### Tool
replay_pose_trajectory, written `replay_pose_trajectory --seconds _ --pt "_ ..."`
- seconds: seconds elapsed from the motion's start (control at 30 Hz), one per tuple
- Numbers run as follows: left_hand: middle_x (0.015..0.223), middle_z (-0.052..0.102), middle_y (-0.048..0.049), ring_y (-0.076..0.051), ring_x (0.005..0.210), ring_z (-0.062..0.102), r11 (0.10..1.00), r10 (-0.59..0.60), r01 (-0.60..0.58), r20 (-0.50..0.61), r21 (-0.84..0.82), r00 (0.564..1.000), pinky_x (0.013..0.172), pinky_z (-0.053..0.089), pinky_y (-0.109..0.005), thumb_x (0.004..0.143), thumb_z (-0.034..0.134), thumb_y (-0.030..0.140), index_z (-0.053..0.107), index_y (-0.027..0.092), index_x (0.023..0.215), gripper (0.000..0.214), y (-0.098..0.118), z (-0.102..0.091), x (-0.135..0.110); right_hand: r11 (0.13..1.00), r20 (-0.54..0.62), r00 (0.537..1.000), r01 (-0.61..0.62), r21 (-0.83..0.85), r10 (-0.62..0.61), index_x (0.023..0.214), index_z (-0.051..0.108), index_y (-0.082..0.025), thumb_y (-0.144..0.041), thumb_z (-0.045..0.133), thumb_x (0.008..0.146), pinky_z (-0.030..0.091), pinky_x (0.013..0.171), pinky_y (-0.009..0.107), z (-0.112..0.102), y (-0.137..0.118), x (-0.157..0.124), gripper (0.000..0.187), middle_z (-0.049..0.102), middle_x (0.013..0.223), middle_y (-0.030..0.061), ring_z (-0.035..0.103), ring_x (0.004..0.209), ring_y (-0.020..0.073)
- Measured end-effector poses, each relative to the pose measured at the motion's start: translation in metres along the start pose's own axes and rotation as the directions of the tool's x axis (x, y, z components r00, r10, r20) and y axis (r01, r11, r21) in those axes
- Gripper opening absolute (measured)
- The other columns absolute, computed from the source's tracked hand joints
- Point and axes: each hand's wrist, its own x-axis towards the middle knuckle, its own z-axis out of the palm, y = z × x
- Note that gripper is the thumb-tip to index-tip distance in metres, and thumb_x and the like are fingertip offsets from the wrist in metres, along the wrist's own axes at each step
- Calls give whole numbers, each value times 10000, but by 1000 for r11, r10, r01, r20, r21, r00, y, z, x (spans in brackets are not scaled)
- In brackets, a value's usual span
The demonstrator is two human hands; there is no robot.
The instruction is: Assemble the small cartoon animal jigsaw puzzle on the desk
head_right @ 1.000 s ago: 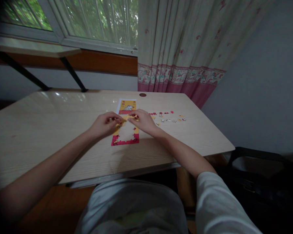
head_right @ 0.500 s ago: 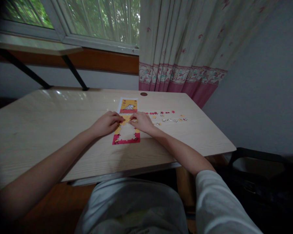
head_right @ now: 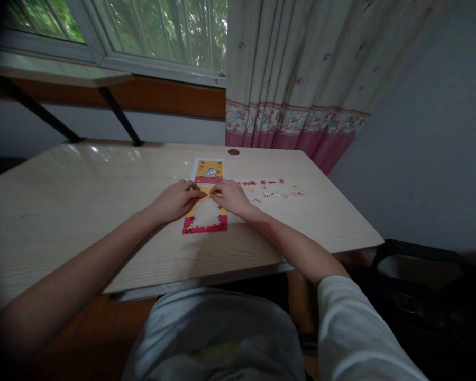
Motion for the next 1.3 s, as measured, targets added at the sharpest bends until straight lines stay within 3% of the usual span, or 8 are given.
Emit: replay_pose_trajectory --seconds 0.43,0.73,0.9,1.1,1.3 --pt "1092 670 -99 -253 1007 580 999 10 -13 55 52 998 841 454 -375 909 418 182 677 203 1166 366 4 -2 2 998 33 999 19 -59 -17 978 741 -170 -272 553 925 410 847 288 1 -2 -2 221 717 969 82 610 919 178" --pt "1049 661 -108 -277 1020 555 983 36 -48 71 179 997 794 430 -377 943 452 224 681 198 1108 284 14 -8 0 931 217 970 178 -318 -112 1045 726 -142 -260 420 978 388 838 342 -17 -17 -6 335 685 1050 130 581 979 232" --pt "1091 663 -106 -272 1026 551 978 47 -60 70 201 996 806 427 -371 949 453 233 655 208 1177 305 13 -8 -2 955 230 966 174 -240 -118 1130 705 -181 -258 424 980 385 868 332 -22 -9 -7 327 678 1089 97 568 987 212" --pt "1195 662 -105 -267 1072 544 991 93 -99 64 95 994 866 446 -381 926 433 181 641 173 1209 351 13 -5 -1 973 149 988 80 -215 -49 1124 706 -173 -239 459 955 387 914 334 -34 7 -5 306 679 1126 94 560 1010 205" --pt "1207 668 -103 -270 1075 552 994 107 -109 60 19 992 860 455 -391 899 423 159 653 172 1192 372 13 -2 1 973 193 981 80 -215 -38 1117 721 -171 -267 524 924 398 912 349 -35 17 -6 292 692 1108 113 580 998 221"
